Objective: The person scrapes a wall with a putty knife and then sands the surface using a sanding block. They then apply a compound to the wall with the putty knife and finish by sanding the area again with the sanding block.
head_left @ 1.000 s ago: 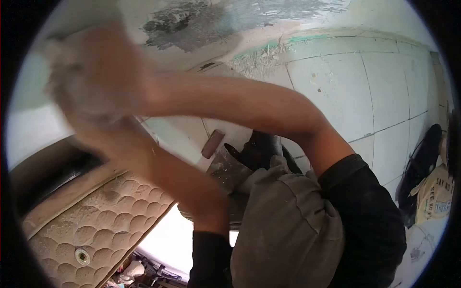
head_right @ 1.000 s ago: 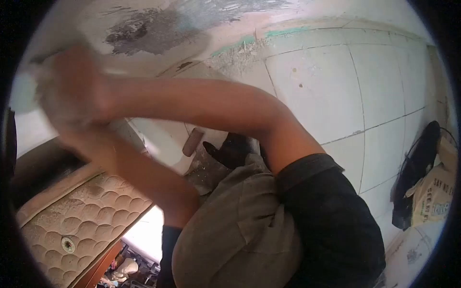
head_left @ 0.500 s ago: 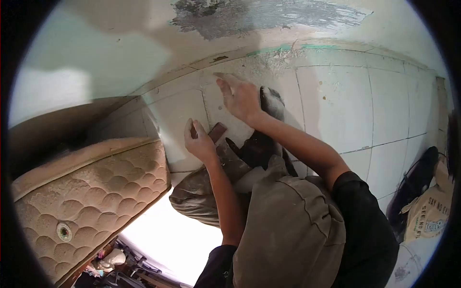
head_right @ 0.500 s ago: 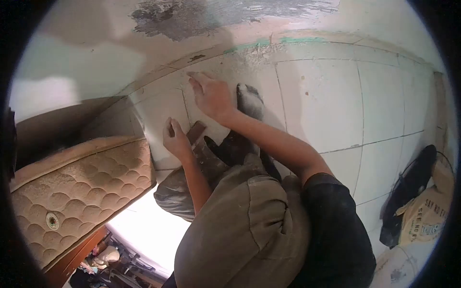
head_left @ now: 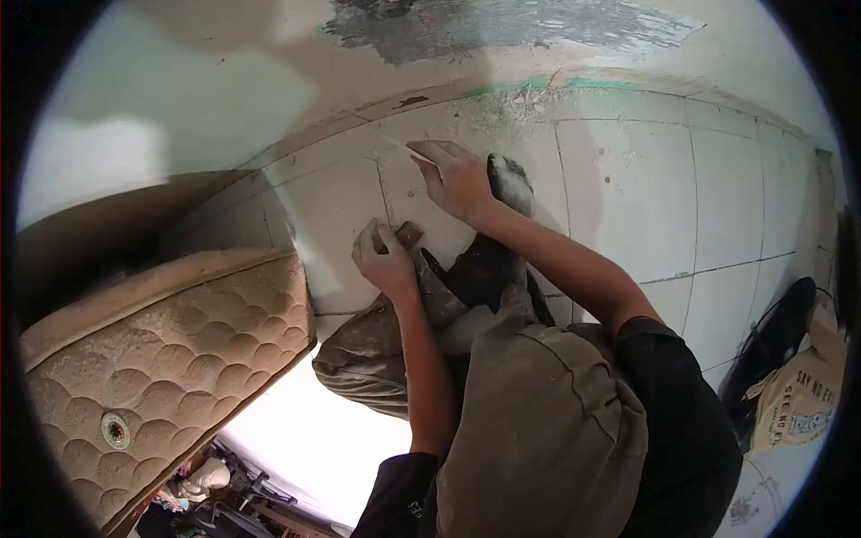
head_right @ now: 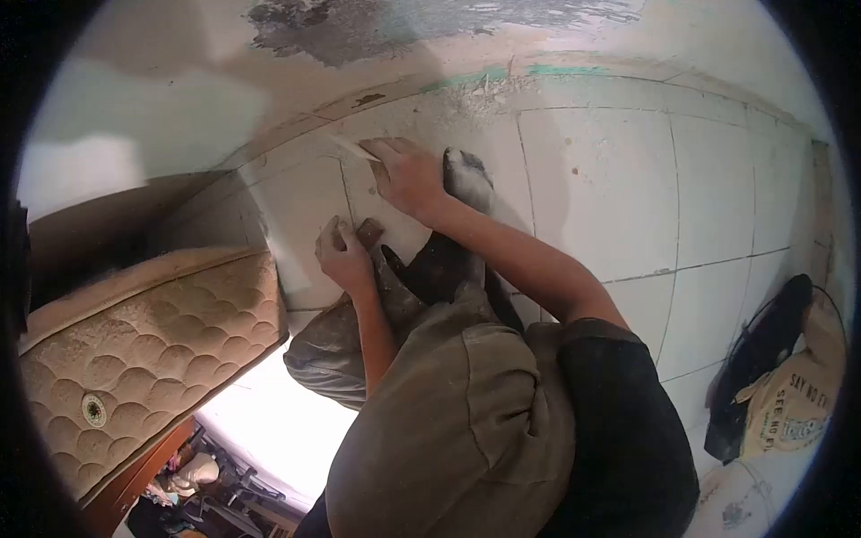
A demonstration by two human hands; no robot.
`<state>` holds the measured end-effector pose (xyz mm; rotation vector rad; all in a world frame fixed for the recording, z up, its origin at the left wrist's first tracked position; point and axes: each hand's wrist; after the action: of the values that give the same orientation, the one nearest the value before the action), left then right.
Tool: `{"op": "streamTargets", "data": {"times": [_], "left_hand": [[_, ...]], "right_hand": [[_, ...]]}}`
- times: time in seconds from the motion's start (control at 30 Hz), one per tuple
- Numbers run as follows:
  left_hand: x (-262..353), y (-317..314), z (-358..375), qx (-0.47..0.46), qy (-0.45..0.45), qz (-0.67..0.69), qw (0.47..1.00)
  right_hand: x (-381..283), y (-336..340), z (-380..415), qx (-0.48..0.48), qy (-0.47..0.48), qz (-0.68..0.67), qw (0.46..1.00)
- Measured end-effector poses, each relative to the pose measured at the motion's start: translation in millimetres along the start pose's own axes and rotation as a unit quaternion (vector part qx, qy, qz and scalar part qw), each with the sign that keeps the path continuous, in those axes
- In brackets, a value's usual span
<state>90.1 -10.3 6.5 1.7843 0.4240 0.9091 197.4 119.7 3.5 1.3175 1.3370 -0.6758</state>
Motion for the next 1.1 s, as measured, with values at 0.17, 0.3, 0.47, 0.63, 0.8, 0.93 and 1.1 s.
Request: {"op": "streamTargets", "data": {"times": [0.17,0.3,0.47,0.63,0.8,0.93,1.1], "left_hand": [[3,-6,-3,-0.005,-0.002,0.017,1.000],[1,-7,-1,0.000,-0.011,0.009,1.000],[-1,-9,-2,-0.013,-0.011,0.013,1.000],[-2,-10,-1,-0.014,-0.014,0.015,1.000],[-4,-10,1,-0.022,-0.025,0.014,0.999],[-3,-12,-1,-0.024,-0.030,0.002,0.999],[-4,-12,-1,-0.038,-0.043,0.012,0.998]], "right_hand": [[3,4,-8,-0.138,-0.172,0.176,0.960],[-26,7,-14,-0.022,-0.008,0.005,1.000],[-64,11,-33,0.076,0.174,-0.105,0.976],[11,-6,-25,-0.098,-0.088,0.180,0.975],[12,-8,-14,-0.024,0.033,0.088,0.995],[16,-7,-19,-0.027,0.025,0.046,0.998],[19,-12,-21,-0.058,-0.015,0.099,0.993]]}}
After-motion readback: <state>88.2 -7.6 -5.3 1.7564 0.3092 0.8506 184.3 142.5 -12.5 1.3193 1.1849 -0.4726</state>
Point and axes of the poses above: each hand's wrist, its own z-axis away from the middle knuckle, its own y-axis out of the back of the hand, x = y × z, and after that the axes turned 14 degrees about -z, right-handed
